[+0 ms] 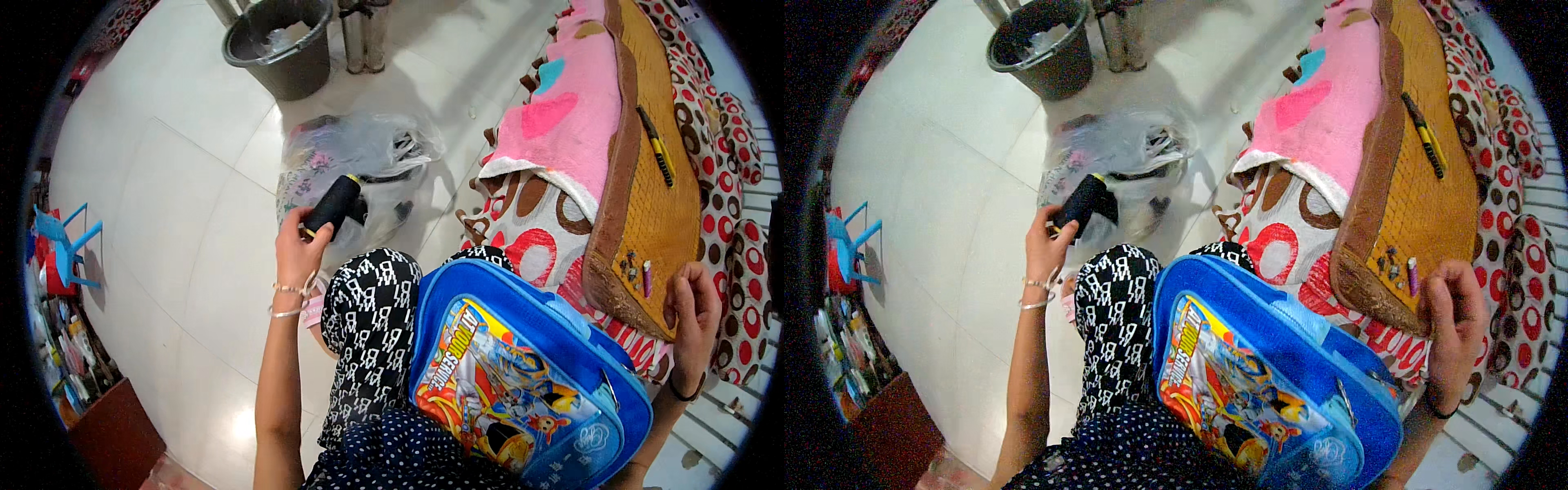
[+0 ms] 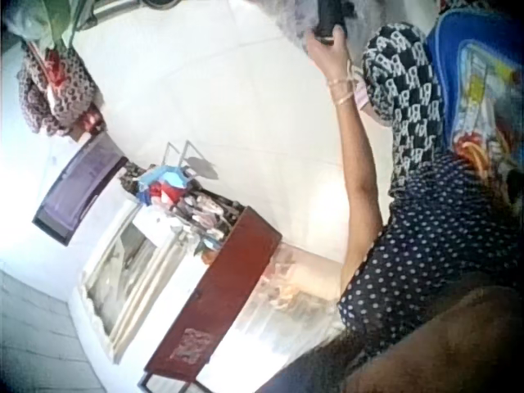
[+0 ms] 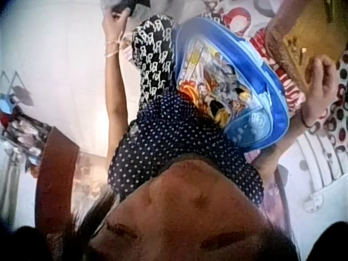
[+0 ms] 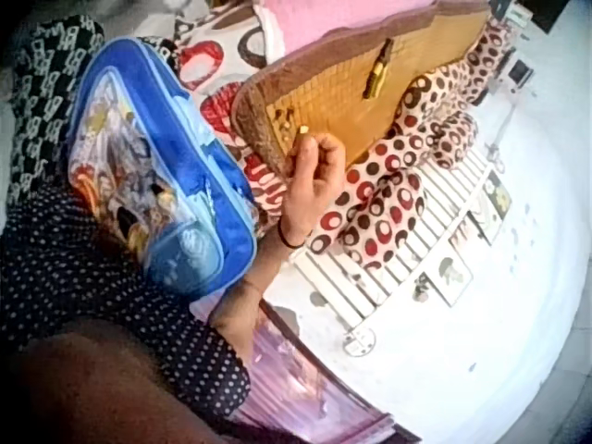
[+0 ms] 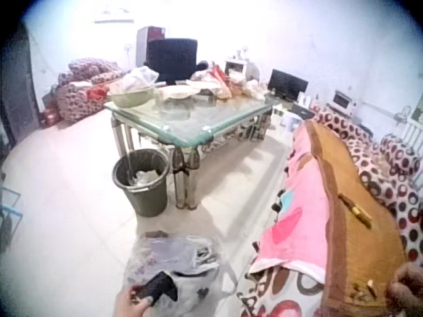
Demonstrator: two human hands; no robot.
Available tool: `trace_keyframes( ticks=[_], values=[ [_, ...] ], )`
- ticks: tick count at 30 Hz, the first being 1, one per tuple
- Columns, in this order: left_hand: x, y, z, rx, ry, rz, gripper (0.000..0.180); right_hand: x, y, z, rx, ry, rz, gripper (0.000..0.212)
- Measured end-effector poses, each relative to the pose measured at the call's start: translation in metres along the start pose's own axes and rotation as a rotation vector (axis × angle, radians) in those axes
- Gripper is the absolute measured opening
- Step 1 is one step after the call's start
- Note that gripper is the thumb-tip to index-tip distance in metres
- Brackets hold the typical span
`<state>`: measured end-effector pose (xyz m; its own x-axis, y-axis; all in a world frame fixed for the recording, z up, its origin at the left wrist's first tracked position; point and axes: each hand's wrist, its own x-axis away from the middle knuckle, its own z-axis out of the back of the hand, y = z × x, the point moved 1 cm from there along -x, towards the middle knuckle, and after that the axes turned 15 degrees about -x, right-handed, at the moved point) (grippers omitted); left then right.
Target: The person sews a blue backpack by hand using a needle and thread, and uses a lighter to melt and seal the thread ends.
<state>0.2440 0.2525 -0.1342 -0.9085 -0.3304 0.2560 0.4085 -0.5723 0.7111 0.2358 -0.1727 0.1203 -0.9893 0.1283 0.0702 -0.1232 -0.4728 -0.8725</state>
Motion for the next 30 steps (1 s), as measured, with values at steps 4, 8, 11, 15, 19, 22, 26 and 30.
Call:
trace_keyframes(
  ticks=[4, 8, 11, 15, 19, 22, 26, 30],
  values=[
    [0.041, 0.022, 0.024, 0.567, 0.145, -0.138, 0.037, 0.019, -0.068, -0.045, -0.046, -0.189, 0.006, 0.004],
    [0.083, 0.038, 0.043, 0.830, 0.064, -0.182, 0.046, 0.031, -0.111, -0.088, 0.105, -0.513, 0.168, 0.005],
    [0.115, 0.057, 0.053, 0.775, 0.023, -0.324, 0.051, 0.043, -0.125, -0.109, 0.076, -0.726, 0.222, 0.010],
    [0.151, 0.072, 0.070, 0.678, 0.009, -0.466, 0.050, 0.062, -0.122, -0.124, 0.064, -0.809, 0.277, 0.013],
    [0.174, 0.072, 0.084, 0.572, 0.014, -0.577, 0.051, 0.087, -0.132, -0.122, 0.161, -0.836, 0.303, 0.013],
    [0.188, 0.071, 0.091, 0.576, 0.007, -0.622, 0.051, 0.102, -0.137, -0.123, 0.212, -0.840, 0.400, 0.013],
    [0.201, 0.069, 0.099, 0.571, -0.002, -0.709, 0.053, 0.116, -0.141, -0.121, 0.272, -0.888, 0.390, 0.013],
    [0.208, 0.066, 0.104, 0.559, -0.017, -0.779, 0.054, 0.125, -0.144, -0.117, 0.304, -0.946, 0.299, 0.013]
  ],
)
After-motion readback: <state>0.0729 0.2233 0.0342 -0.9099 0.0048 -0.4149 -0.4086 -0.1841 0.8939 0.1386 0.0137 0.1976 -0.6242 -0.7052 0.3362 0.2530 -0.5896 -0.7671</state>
